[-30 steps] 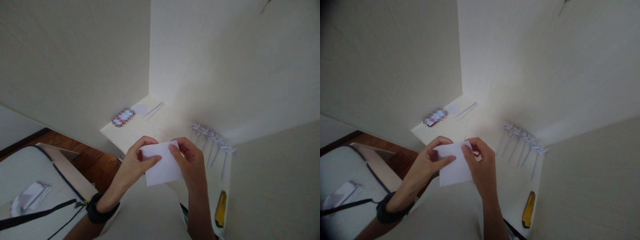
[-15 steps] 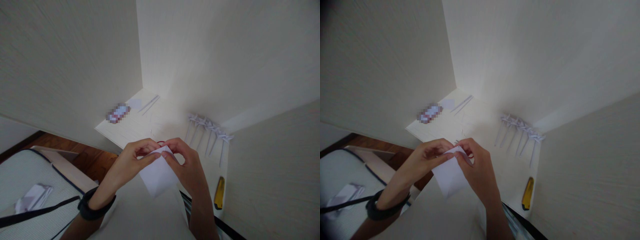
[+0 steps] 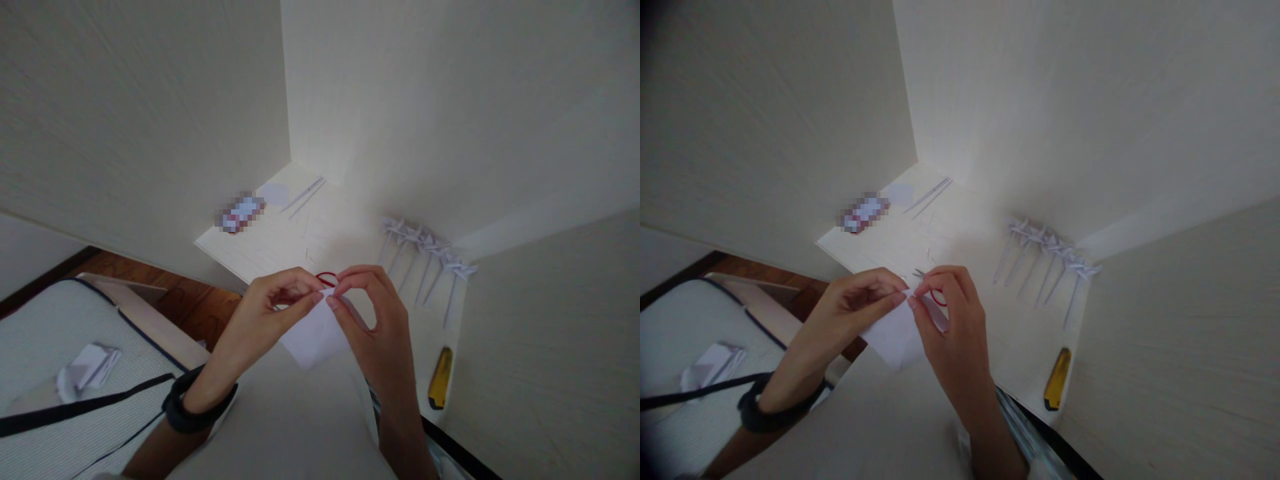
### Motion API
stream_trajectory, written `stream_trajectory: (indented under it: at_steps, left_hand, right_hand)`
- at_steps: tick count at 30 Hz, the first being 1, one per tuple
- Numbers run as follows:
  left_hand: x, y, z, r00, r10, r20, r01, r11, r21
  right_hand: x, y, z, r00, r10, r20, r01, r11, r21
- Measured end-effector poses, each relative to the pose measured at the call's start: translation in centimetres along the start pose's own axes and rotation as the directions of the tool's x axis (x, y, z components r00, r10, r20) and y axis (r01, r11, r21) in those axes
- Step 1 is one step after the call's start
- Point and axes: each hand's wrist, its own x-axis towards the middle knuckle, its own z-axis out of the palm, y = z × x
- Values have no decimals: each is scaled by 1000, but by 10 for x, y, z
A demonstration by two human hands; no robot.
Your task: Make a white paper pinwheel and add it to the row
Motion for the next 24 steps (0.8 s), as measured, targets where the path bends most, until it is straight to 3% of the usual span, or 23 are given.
stream_trajectory:
  at_steps: [17,24]
  left_hand:
    - [-8,12,2,997,14,-74,-7,996,88]
    - [-12,16,3,992,25,-121,-20,999,39]
  right_hand:
    - [2,0,3,998,-62,22,59,991,119]
    - [4,-2,2,989,-145,13,144,986,86]
